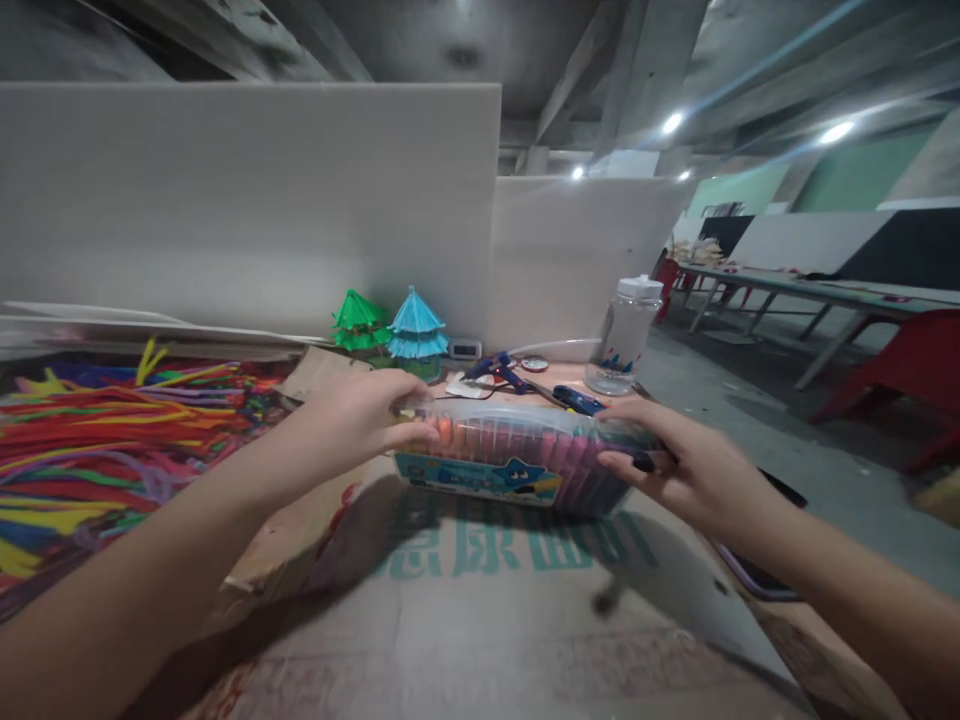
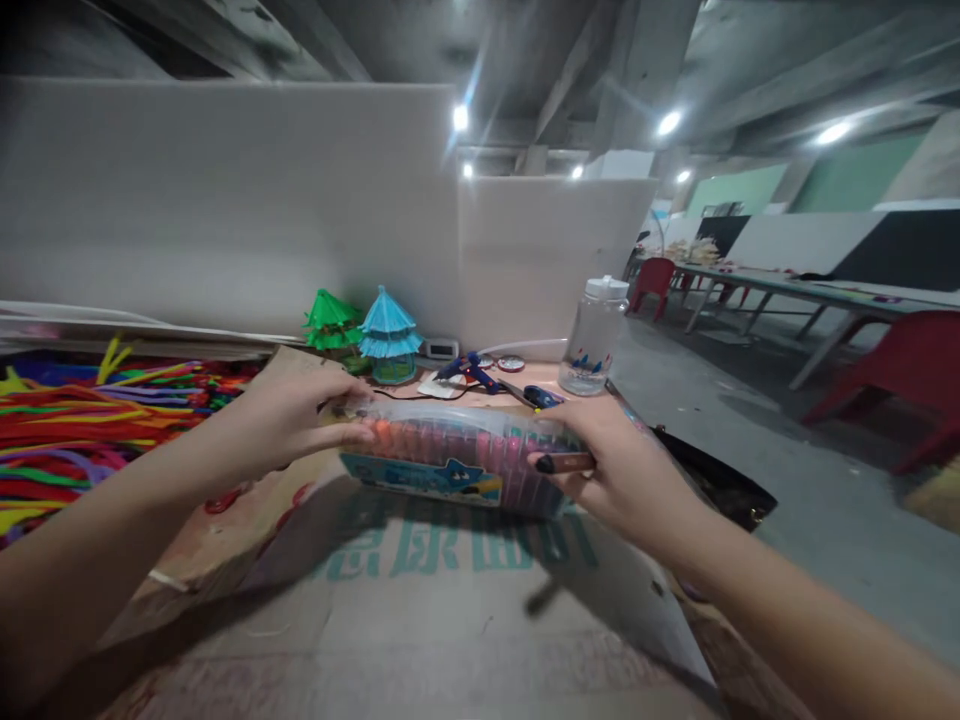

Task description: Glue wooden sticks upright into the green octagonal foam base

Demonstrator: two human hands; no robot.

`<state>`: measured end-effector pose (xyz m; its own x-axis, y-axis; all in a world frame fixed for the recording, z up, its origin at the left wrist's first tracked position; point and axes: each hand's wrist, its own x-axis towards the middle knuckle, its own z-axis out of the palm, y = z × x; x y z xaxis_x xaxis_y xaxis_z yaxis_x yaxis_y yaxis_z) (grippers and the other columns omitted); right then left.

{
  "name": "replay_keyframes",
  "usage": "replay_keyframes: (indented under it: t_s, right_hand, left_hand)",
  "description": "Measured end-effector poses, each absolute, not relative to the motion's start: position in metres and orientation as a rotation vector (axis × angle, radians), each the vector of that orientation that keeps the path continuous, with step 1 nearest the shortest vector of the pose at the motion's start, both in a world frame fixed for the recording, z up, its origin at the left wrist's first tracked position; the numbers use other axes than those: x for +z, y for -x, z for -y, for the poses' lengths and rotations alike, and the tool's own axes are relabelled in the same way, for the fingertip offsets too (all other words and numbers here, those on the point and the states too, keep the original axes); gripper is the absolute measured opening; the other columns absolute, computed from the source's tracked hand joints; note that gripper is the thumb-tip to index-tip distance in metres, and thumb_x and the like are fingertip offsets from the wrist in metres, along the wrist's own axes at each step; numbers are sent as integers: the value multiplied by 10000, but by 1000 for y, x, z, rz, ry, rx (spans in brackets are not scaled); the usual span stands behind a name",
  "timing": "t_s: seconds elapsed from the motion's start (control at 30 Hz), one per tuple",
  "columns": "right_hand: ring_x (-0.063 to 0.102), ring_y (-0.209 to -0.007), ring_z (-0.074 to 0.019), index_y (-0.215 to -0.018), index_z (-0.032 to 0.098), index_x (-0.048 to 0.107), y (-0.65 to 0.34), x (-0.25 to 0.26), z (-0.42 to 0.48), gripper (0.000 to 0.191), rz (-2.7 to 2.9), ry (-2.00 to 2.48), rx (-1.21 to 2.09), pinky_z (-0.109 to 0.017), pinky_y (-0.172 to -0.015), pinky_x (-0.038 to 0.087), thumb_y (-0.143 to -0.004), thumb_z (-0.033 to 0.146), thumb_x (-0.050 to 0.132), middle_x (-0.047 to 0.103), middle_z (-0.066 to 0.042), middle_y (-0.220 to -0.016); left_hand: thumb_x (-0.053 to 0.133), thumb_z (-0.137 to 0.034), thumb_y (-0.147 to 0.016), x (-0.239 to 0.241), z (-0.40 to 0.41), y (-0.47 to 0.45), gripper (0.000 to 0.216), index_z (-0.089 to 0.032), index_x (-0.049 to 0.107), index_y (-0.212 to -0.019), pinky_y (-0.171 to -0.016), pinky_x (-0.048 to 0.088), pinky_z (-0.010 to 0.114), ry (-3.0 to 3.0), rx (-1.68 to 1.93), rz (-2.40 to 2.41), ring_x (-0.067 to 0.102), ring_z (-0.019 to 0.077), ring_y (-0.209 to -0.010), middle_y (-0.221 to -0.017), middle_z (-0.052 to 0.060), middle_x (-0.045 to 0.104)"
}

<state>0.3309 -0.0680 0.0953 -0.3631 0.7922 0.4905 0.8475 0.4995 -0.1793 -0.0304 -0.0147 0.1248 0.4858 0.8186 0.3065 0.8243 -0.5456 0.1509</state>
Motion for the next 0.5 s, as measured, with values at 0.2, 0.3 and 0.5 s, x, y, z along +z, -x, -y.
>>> replay_keyframes:
  t_s: [0.2, 0.3, 0.5]
  right_hand:
    - [712, -783, -223, -1116, 285, 646, -320, 140, 63, 267, 2413, 1671, -303, -260, -578, 401, -878, 405, 670, 782, -14, -984]
    - [668, -692, -199, -961, 263, 648, -314, 151, 65, 148, 2357, 1769, -324, -252, -534, 346, -867, 374, 677, 751, 0, -832]
    - [644, -690, -182, -984, 246, 632, -315, 151, 67, 115, 2403, 1651, -160, -240, -567, 379, -915, 336, 614, 720, -6, -816]
  left_hand:
    - [716, -616, -794, 122, 7, 32, 430, -227, 634, -957, -608, 386, 295, 2653, -651, 1656, 636, 234, -745, -820, 24, 693]
    - [716, -610, -787, 120, 6, 32, 412, -236, 597, -913, -583, 369, 297, 2652, -676, 1685, 629, 236, -715, -784, 20, 678]
    - [671, -661, -792, 119, 10, 35, 451, -233, 594, -912, -579, 377, 305, 2677, -671, 1649, 615, 240, -699, -776, 30, 666]
